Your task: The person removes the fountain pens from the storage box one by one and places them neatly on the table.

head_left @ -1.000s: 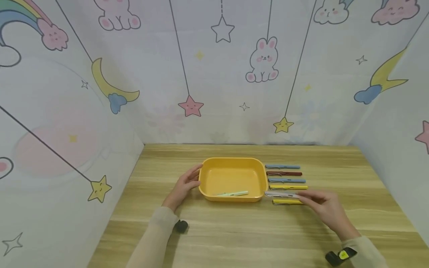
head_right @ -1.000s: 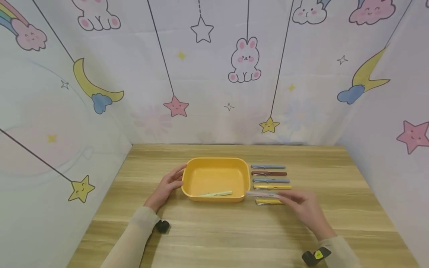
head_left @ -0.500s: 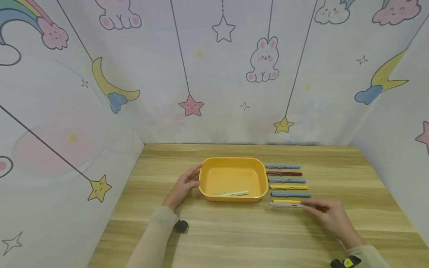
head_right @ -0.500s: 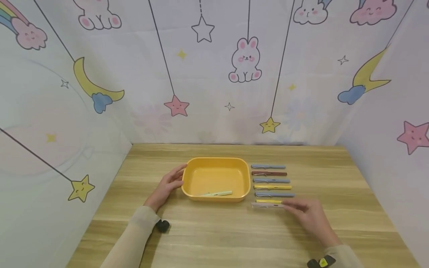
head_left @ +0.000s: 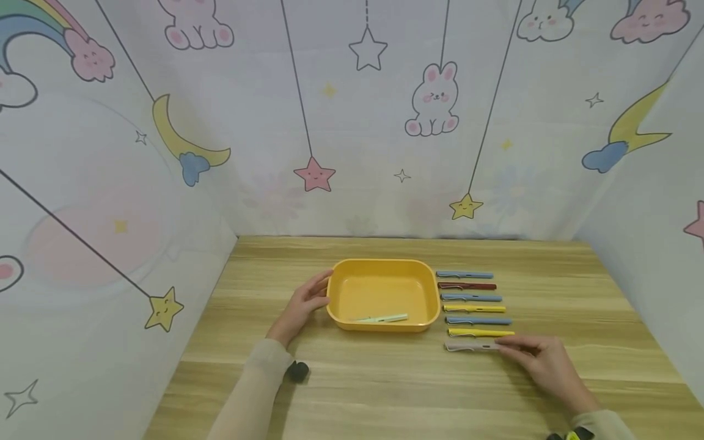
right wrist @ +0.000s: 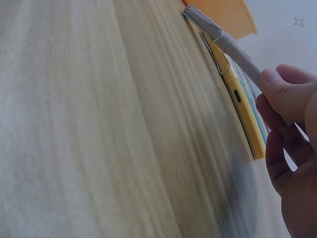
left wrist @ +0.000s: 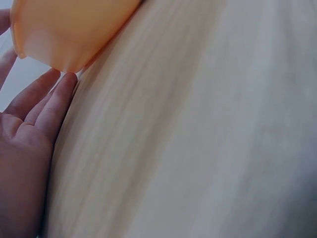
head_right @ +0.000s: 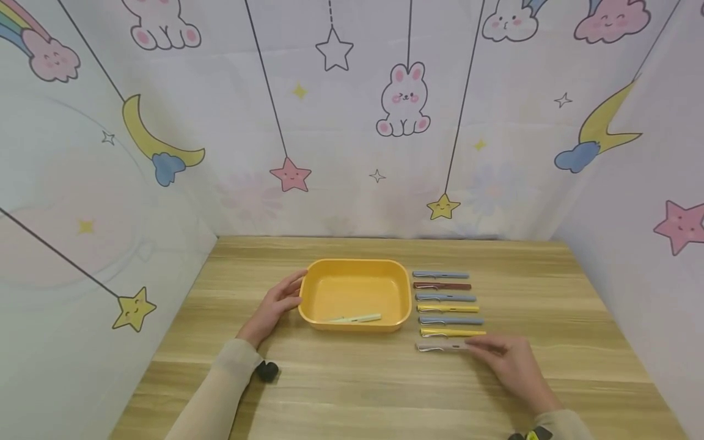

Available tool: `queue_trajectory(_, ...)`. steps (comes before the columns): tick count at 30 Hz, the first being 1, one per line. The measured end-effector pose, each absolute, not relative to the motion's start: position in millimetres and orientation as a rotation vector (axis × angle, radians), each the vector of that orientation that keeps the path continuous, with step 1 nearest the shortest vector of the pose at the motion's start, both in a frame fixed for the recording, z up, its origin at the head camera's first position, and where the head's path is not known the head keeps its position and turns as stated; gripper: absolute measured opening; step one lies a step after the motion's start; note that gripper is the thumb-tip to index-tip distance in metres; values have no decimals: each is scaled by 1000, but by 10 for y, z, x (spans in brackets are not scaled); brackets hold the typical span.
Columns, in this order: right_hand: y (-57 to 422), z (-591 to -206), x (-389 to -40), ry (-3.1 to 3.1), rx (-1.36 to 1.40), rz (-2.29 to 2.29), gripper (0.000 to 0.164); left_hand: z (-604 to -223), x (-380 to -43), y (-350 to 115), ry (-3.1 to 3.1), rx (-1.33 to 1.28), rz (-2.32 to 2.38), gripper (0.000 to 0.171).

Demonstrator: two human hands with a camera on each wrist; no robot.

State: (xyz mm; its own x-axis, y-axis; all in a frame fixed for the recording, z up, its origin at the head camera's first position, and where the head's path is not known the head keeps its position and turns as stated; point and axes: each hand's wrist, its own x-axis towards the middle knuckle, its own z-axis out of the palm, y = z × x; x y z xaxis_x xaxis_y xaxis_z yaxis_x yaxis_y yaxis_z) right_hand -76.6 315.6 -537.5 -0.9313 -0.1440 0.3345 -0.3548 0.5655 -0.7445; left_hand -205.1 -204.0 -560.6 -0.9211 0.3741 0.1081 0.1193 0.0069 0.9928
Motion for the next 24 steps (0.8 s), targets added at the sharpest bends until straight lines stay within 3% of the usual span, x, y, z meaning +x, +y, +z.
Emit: queue_trajectory(24,3230,-5521,-801,-2526,535,890,37,-5610,-2057,-2039,2072,513,2039,62)
